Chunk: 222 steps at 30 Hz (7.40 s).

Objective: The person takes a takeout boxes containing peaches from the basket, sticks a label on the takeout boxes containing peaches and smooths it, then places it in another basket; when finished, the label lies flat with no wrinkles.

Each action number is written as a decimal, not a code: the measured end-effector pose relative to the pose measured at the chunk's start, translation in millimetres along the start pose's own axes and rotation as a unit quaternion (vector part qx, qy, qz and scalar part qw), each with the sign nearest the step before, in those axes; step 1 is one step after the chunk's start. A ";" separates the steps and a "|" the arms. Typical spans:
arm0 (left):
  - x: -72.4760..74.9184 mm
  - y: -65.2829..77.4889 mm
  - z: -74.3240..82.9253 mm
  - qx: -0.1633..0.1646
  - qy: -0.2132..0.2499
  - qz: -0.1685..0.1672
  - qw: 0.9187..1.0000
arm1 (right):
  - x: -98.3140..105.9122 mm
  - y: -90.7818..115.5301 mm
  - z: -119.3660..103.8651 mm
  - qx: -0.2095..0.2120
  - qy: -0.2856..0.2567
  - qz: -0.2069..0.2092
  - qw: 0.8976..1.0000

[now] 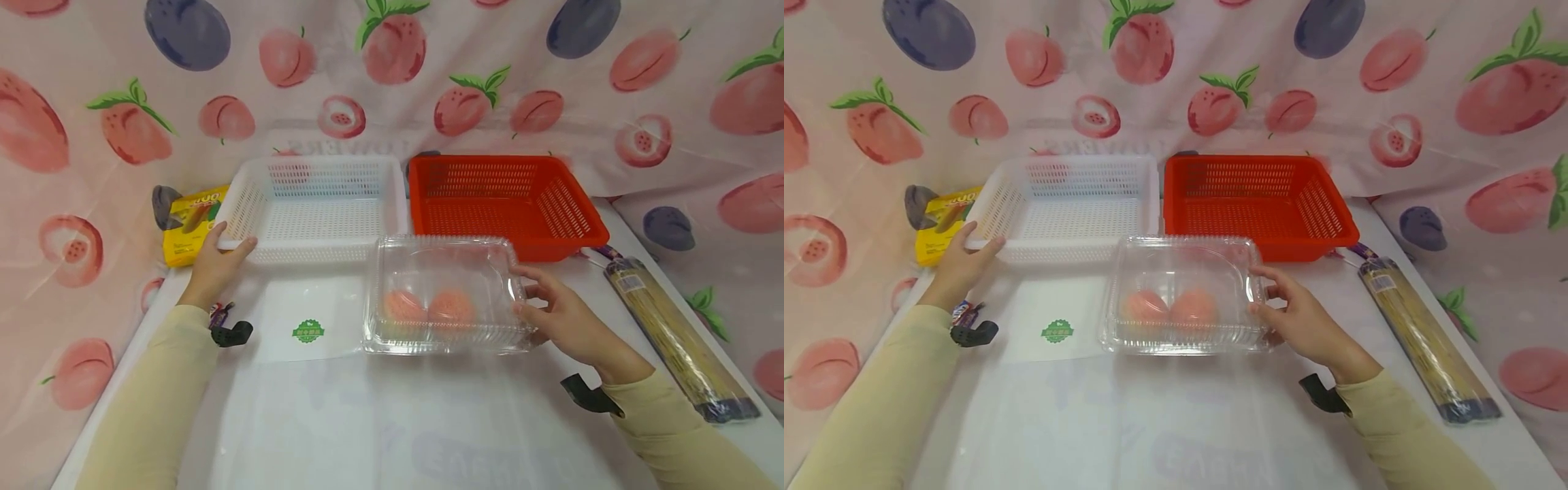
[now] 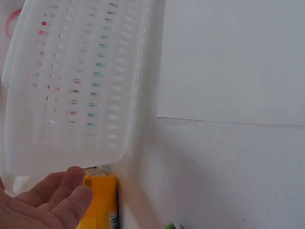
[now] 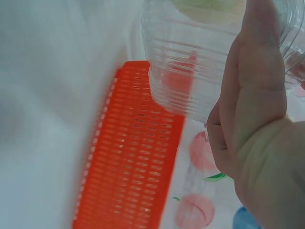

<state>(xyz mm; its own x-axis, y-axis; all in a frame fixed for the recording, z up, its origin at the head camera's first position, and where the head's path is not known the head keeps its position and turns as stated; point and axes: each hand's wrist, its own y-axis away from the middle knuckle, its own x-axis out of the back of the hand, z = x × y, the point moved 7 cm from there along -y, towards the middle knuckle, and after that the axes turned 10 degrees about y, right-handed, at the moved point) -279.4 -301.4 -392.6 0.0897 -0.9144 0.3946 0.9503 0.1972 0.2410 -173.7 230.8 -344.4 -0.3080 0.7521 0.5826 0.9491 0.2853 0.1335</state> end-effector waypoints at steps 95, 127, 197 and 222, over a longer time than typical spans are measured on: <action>-46.5 66.1 -46.1 0.031 -0.113 -0.152 0.981 | -235.3 -32.6 -100.6 0.182 0.133 -0.161 0.961; -54.3 54.1 -38.7 0.036 -0.061 -0.137 0.988 | -250.9 -47.5 -82.0 0.116 0.223 -0.221 0.942; -55.7 129.1 31.4 -0.085 0.187 -0.198 0.958 | -198.4 -34.1 -144.0 0.347 0.089 0.118 0.926; -58.9 96.4 -17.0 -0.049 0.061 -0.199 0.977 | -55.2 -49.7 -85.2 0.123 0.131 0.136 0.974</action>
<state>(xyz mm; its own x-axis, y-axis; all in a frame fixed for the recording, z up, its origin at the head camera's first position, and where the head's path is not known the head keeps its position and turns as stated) -188.0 -234.6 -407.7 -0.2630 -0.9485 0.1766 0.9408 -0.2116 0.2647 -198.3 124.5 -314.9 0.0095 0.6518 0.7584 0.9389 0.2552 -0.2311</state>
